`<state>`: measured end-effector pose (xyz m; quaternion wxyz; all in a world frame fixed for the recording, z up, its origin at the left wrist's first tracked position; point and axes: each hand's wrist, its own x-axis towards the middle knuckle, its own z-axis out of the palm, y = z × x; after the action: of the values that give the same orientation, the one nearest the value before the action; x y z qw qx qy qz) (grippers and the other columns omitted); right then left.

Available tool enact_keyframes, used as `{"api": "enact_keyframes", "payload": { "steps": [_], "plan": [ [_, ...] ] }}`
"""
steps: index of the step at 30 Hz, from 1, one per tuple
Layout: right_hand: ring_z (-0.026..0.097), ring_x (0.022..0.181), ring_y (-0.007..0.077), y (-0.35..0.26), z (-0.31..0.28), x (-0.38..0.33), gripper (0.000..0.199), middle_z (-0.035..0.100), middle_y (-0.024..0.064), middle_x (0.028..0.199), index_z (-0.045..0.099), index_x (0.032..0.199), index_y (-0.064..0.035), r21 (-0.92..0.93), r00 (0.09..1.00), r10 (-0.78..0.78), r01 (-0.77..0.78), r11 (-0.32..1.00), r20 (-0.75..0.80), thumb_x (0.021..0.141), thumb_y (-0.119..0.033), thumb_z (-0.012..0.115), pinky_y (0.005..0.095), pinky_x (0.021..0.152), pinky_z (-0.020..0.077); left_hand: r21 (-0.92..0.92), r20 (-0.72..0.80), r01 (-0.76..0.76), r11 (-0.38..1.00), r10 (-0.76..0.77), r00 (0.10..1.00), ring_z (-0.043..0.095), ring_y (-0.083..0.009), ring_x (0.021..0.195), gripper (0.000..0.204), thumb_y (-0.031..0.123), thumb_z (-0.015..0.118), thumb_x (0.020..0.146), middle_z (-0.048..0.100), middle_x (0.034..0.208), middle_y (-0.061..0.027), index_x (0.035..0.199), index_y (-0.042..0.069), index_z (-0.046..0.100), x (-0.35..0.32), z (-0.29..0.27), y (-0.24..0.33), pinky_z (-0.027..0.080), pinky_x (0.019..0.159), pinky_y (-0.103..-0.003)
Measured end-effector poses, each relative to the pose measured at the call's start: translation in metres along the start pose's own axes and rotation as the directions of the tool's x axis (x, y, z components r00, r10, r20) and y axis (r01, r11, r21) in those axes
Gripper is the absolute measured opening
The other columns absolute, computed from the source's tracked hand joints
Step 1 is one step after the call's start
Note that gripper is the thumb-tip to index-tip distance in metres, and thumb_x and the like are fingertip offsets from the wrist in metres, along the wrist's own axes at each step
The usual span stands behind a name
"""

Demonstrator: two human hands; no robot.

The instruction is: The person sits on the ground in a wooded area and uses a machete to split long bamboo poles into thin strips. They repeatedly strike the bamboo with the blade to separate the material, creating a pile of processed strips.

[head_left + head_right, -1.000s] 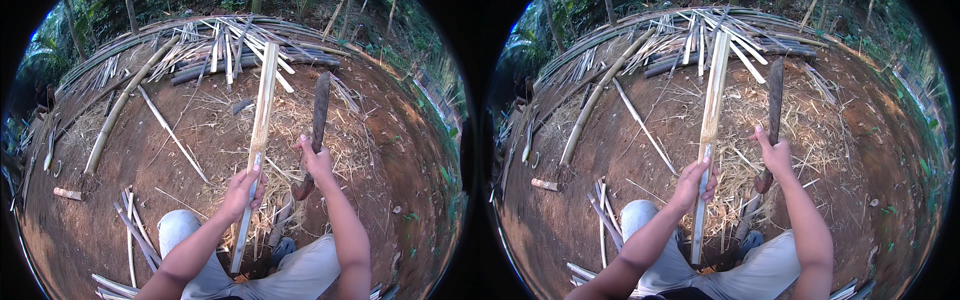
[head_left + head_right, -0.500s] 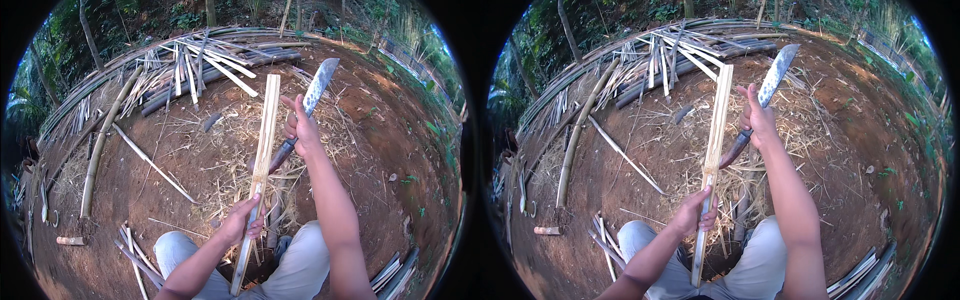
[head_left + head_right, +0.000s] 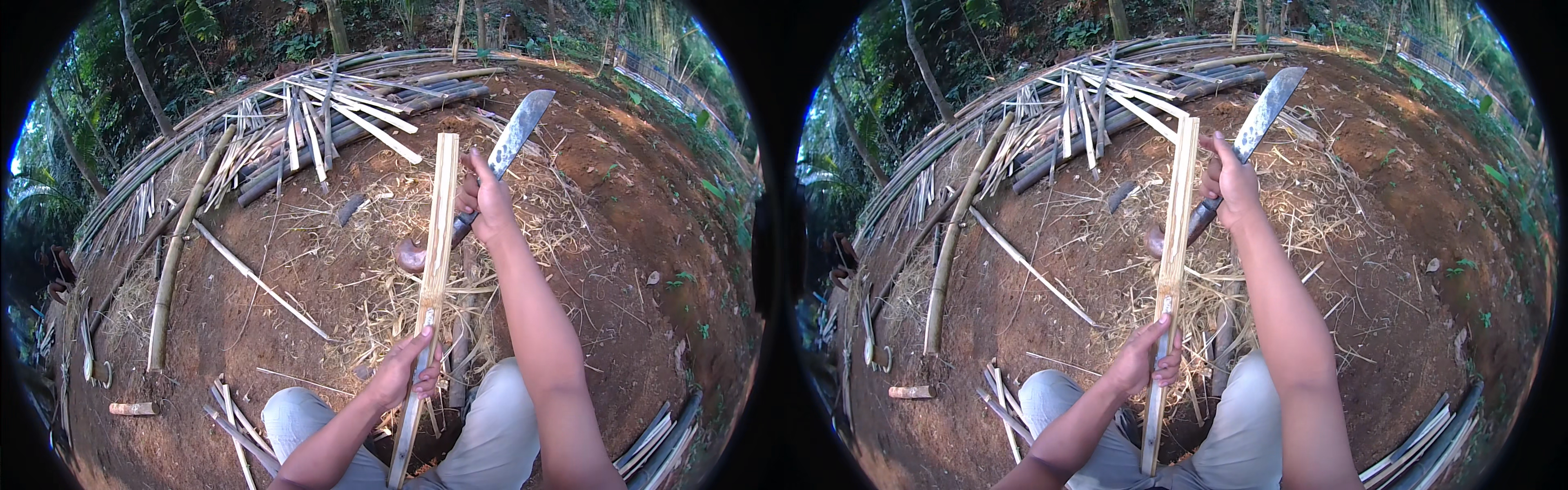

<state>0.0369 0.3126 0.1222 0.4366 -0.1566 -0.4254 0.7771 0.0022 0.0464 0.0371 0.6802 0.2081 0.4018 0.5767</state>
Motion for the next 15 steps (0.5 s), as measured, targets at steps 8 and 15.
{"api": "enact_keyframes", "payload": {
  "steps": [8, 15],
  "plan": [
    [0.026, 0.041, 0.0032, -0.011, 0.01, 0.018, 0.034, 0.031, -0.0116, 0.05, 0.065, 0.099, -0.0114, -0.027, 0.999, 0.0, -0.001, 1.0, -0.054, 0.088, -0.043, 0.071, 0.0207, 0.041, 0.0203, 0.005, 0.004, 0.017, 1.0, -0.017, 1.0, 0.035, -0.0107, 0.041, 0.045, 0.048, 0.039, 0.102, 0.036, 0.057, -0.0007, 0.09, 0.007, 0.051, 0.002, 0.002, -0.001, 0.035, 0.04, -0.027],
    [0.023, 0.041, 0.007, -0.022, 0.003, 0.028, 0.025, 0.022, -0.009, 0.05, 0.063, 0.104, -0.0106, 0.207, 0.99, -0.128, 0.138, 0.969, -0.062, 0.087, -0.026, 0.074, 0.024, 0.044, 0.0248, 0.021, 0.032, 0.015, 1.0, -0.016, 0.999, 0.038, -0.0121, 0.041, 0.046, 0.049, 0.037, 0.102, 0.039, 0.057, -0.0023, 0.088, 0.007, 0.049, 0.004, -0.005, -0.002, 0.038, 0.041, -0.029]
  ]
}}
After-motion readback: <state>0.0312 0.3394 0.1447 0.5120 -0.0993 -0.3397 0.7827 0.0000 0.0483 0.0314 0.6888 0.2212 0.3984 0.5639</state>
